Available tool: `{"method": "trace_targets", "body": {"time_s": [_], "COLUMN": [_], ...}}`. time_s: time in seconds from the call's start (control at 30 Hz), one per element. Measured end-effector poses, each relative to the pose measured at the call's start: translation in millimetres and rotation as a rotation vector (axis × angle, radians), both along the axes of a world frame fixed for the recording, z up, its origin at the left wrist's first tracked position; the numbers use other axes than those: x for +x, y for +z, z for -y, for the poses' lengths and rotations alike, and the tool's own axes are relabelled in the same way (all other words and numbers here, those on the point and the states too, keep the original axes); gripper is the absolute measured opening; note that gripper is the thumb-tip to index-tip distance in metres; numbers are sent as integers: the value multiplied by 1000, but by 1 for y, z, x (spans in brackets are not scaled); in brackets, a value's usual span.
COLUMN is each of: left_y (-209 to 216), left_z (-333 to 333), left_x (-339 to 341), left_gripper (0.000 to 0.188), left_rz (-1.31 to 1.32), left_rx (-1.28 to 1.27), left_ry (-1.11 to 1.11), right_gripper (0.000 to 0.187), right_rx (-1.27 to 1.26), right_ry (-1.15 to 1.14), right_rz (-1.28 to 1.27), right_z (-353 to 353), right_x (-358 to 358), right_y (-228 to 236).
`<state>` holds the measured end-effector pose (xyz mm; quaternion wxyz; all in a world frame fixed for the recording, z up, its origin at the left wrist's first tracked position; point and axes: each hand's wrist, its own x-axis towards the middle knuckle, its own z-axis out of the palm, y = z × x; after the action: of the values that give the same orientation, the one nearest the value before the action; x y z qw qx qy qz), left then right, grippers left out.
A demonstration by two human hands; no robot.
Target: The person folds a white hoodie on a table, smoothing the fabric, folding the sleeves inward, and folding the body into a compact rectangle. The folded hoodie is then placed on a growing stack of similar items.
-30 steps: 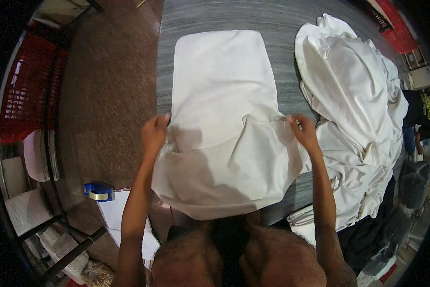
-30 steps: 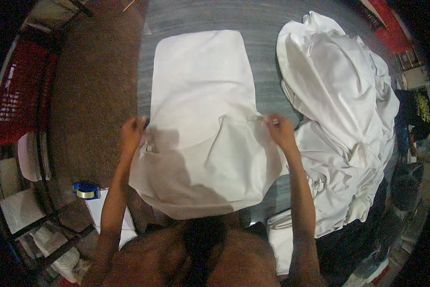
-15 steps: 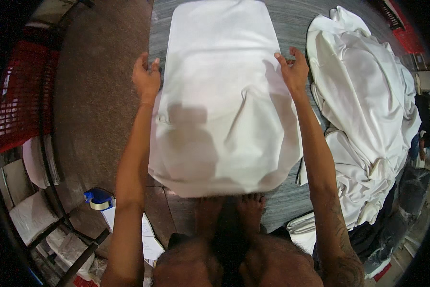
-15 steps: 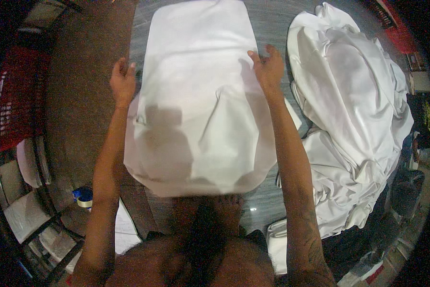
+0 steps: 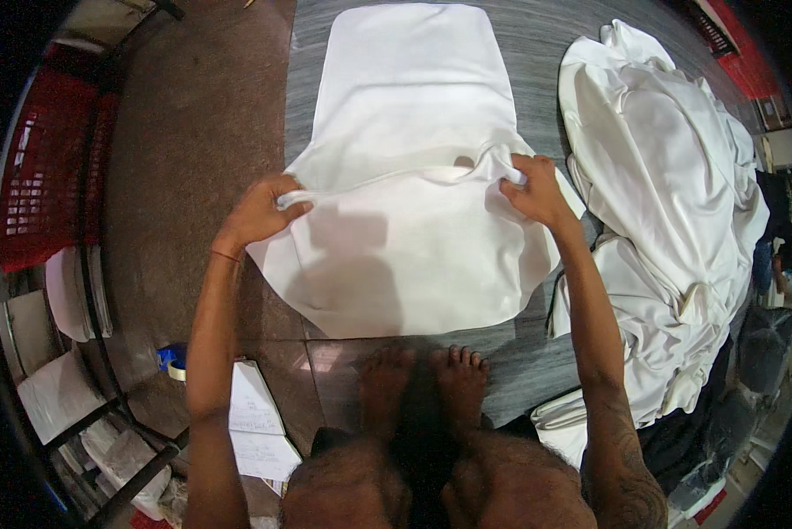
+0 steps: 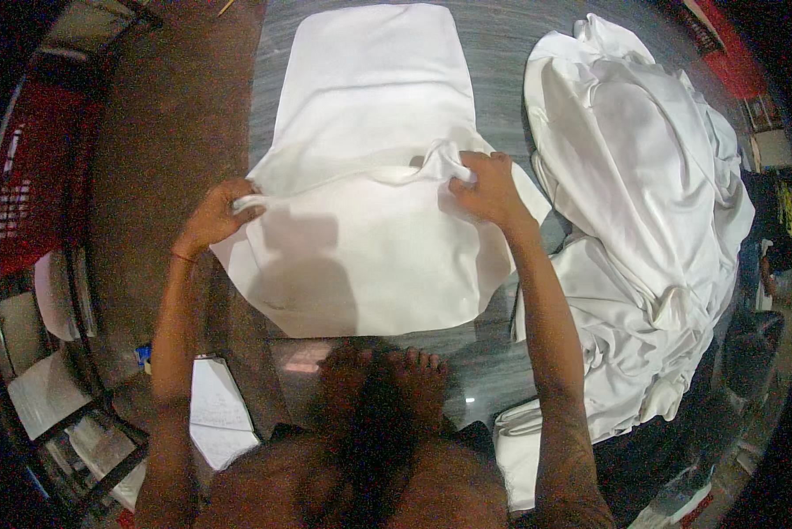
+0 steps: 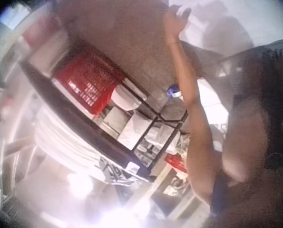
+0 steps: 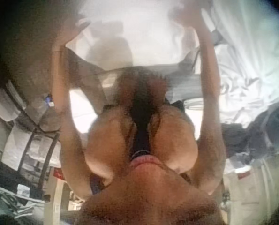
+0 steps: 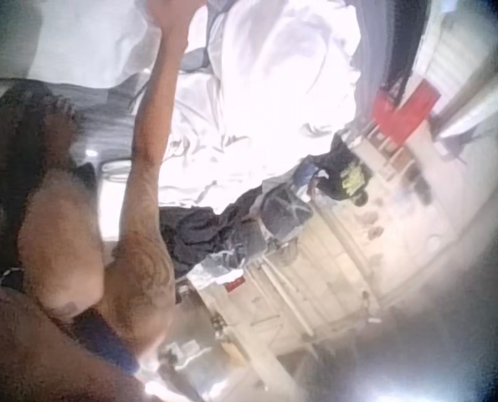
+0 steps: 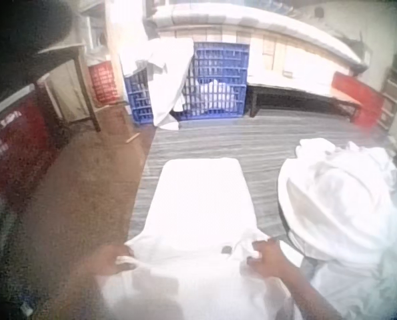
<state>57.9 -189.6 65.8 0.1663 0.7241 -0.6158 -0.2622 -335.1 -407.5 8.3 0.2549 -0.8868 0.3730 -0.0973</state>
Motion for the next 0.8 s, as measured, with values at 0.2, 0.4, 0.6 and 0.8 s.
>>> {"method": "trace_targets", "body": {"time_s": [0.2,0.4,0.6,0.8], "left_y": [71,108,90,81], "left_z": [-41,-76,-54,-47], "left_x": [-16,-16,22,20], "left_gripper": [36,39,43,38], "left_rz": [-46,81,-265,233], "left_rx": [257,564,876,960], "left_ry": [-63,-348,-220,-271], "right_gripper": [28,34,35,44], "right_rx": [446,331,471,365], "right_ry": [-5,288,231,348], "right_rz": [208,-357,-556,-813], "right_z": [-36,-80,-63,-55], "right_x": [-48,-112,-121,-132], "right_y": [73,99,92,96]}}
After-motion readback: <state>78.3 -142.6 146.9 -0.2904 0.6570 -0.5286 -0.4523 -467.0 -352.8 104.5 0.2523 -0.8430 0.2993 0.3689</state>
